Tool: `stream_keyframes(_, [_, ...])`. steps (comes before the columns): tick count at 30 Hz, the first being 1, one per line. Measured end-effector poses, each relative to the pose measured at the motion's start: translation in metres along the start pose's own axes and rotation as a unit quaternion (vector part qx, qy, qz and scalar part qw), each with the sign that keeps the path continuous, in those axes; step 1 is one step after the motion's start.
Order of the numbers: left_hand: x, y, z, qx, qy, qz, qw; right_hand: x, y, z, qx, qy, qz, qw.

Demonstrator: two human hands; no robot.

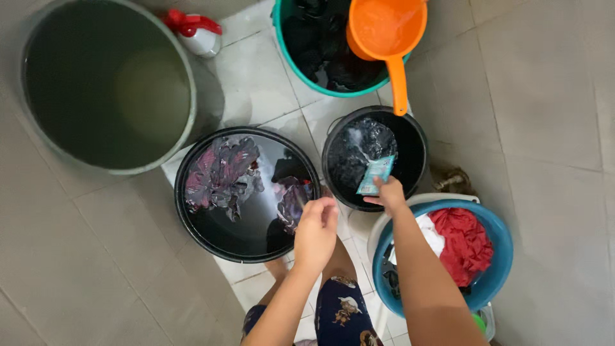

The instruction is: The person uses scissors to open a detergent packet, pours the contents into a bucket of water, and stirs the water by hand to mix it.

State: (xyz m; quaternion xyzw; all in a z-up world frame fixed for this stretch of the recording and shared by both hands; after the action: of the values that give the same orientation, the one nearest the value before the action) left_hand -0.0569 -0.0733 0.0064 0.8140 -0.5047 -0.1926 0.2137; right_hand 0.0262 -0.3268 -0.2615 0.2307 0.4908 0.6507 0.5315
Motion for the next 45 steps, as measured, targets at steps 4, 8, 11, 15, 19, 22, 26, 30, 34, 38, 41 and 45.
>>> stream_keyframes(4, [-0.033, 0.011, 0.017, 0.04, -0.017, 0.006, 0.999, 0.006, 0.0, -0.011, -0.043, 0.009, -0.063, 0.997])
stream_keyframes(8, [-0.068, 0.012, 0.057, 0.06, -0.055, 0.023, 0.996, 0.015, -0.015, -0.029, -0.099, 0.005, -0.143, 0.985])
stream_keyframes(11, [-0.08, -0.009, 0.1, 0.083, -0.072, 0.028, 0.994, 0.023, -0.05, -0.038, -0.074, 0.003, -0.199, 0.977])
stream_keyframes(15, [-0.054, -0.075, 0.18, 0.205, -0.126, 0.06, 0.969, 0.024, -0.131, -0.058, -0.07, 0.207, -0.343, 0.914])
stream_keyframes(19, [0.017, -0.151, 0.241, 0.249, -0.152, 0.128, 0.948, 0.01, -0.228, -0.074, 0.007, 0.27, -0.368, 0.89])
stream_keyframes(22, [0.058, -0.188, 0.253, 0.44, -0.162, 0.133, 0.873, -0.005, -0.286, -0.068, -0.01, 0.419, -0.377, 0.826])
stream_keyframes(26, [0.087, -0.21, 0.273, 0.41, -0.404, 0.214, 0.79, -0.016, -0.359, -0.049, -0.029, 0.563, -0.262, 0.784])
stream_keyframes(30, [0.086, -0.208, 0.289, 0.371, -0.398, 0.227, 0.808, -0.013, -0.408, -0.023, -0.087, 0.571, -0.285, 0.765])
stream_keyframes(34, [0.088, -0.205, 0.288, 0.399, -0.395, 0.184, 0.807, -0.013, -0.42, -0.019, -0.123, 0.573, -0.327, 0.741])
stream_keyframes(38, [0.086, -0.204, 0.281, 0.38, -0.409, 0.172, 0.812, -0.022, -0.416, -0.028, -0.108, 0.563, -0.315, 0.756])
stream_keyframes(41, [0.089, -0.204, 0.275, 0.347, -0.432, 0.192, 0.81, -0.009, -0.415, -0.027, -0.174, 0.813, -0.233, 0.504])
stream_keyframes(45, [0.093, -0.203, 0.275, 0.321, -0.443, 0.198, 0.814, -0.012, -0.401, -0.036, -0.135, 0.618, -0.26, 0.729])
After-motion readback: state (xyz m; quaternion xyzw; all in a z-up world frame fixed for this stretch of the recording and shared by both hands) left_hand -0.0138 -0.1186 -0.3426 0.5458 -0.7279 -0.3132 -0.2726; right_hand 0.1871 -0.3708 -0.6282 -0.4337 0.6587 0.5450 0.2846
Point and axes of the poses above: each hand's wrist, its own y-axis away from the middle knuckle, its own x-axis out of the palm, z = x × y, the point moved 3 cm from there along -y, towards the middle knuckle, and after that the axes turned 15 degrees about y, right-handed, at the moved point
